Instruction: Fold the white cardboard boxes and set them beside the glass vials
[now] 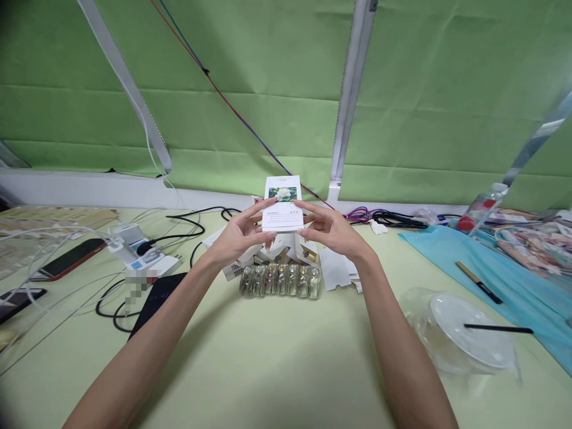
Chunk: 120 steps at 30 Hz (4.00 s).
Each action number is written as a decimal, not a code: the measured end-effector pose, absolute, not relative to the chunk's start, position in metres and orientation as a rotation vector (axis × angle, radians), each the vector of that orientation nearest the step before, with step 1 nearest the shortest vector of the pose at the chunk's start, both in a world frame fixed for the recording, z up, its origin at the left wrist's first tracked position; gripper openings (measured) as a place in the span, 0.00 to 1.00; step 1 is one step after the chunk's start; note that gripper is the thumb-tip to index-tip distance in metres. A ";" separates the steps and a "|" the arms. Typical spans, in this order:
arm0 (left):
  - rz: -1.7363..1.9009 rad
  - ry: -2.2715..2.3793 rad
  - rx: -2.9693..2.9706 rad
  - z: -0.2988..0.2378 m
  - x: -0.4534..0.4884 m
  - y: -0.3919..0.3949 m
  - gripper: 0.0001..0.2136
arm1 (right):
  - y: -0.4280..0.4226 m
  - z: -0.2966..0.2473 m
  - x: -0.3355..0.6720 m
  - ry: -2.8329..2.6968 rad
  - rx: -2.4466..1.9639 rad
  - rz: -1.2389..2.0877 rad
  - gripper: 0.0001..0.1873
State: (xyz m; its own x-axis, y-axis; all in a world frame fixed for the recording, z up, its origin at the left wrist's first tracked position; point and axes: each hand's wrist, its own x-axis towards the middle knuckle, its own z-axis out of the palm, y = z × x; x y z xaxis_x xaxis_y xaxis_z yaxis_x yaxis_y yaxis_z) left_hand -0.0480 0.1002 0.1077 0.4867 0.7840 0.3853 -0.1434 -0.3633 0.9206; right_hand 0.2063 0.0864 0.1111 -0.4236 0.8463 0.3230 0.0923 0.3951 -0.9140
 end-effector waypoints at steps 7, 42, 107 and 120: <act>1.084 0.564 1.641 0.106 -0.048 0.101 0.36 | 0.085 0.112 0.205 -1.791 -0.827 1.102 0.37; 1.090 0.563 1.658 0.104 -0.047 0.102 0.37 | 0.087 0.110 0.202 -1.736 -0.839 1.086 0.38; 1.129 0.609 1.667 0.105 -0.044 0.100 0.36 | 0.084 0.113 0.199 -1.732 -0.886 1.031 0.38; 1.135 0.602 1.642 0.105 -0.044 0.100 0.36 | 0.084 0.113 0.197 -1.699 -0.888 1.031 0.37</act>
